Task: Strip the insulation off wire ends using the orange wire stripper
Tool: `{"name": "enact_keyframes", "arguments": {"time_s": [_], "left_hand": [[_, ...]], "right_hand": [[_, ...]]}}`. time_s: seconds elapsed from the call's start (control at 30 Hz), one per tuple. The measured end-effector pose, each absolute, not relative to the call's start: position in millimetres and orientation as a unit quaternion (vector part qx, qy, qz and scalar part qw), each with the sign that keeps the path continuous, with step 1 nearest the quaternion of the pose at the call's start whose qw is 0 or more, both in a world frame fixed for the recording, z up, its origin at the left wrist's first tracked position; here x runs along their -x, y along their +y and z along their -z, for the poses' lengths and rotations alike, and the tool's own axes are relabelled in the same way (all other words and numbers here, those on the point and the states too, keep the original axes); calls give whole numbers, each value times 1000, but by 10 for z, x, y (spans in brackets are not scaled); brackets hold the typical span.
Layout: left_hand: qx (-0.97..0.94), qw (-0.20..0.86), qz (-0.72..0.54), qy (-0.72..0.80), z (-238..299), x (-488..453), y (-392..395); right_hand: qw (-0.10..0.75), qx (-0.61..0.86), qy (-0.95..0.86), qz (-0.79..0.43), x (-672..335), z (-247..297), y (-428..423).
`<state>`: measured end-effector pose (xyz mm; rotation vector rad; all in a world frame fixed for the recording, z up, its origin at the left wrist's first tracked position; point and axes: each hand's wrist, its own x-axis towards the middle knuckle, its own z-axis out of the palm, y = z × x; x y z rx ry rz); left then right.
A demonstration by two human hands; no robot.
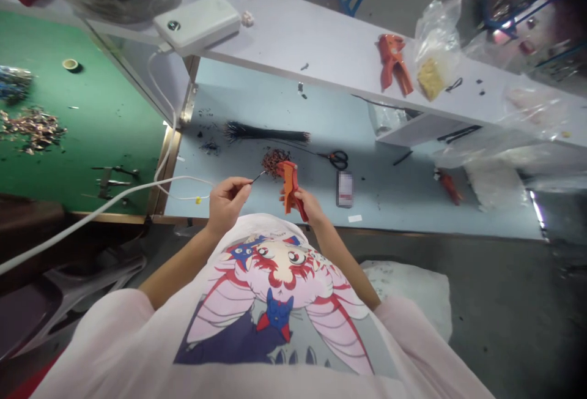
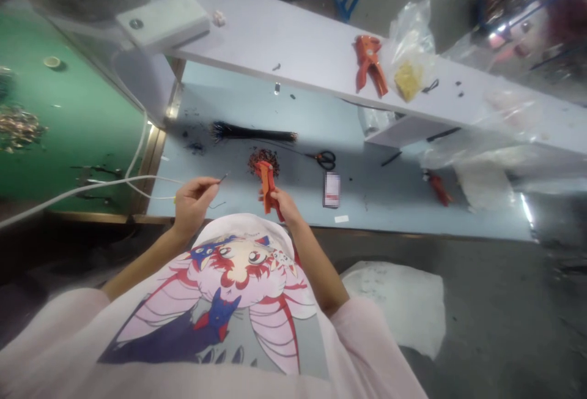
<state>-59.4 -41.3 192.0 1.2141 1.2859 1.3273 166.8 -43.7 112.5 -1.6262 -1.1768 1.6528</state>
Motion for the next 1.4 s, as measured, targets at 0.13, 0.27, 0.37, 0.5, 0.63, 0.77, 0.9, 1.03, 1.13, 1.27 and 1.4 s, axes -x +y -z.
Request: {"name": "enact_keyframes", "arguments": {"time_s": [0.13,0.27,0.37,0.5,0.63,0.77,0.9,1.03,1.13,1.27,1.4], "left_hand": [[-534,386,-549,515,-1973,528,-436],[-578,338,-562,486,-2004,551,-467],[-609,307,-568,460,-2043,576,-468],[-649,258,-572,430,-2114,570,-455],[-673,223,-566,421,-2157,549,-466],[-679,218,-565,415,-2163,531,-485],[-675,212,-561,429,-2160,506,-493],[-682,219,-551,428,-2163,487,-497],[-688,216,-540,434,-2172,481,-499],[-697,212,-526,440,-2175,480,-497],[-701,210,-526,433,-2167,484,-489]], "right_hand": [[342,471,-361,-729,-1488,-1503,-574],[415,311,-283,-806,-1417,-1740,-721],[420,291,-297,-807,-1451,-1858,-775],[382,301,-310,-817,-1528,-1988,-804],[356,306,-318,-824,-1553,-2058,-831],[351,302,-327,-824,-1550,-2064,-844],[342,290,-330,-831,-1563,-2058,-847],[337,285,-331,-834,-1571,-2068,-852],[336,284,-328,-836,-1569,-2087,-857],[335,283,-331,-836,-1572,-2107,-862],[336,273,-340,-835,-1583,-2107,-862]]}}
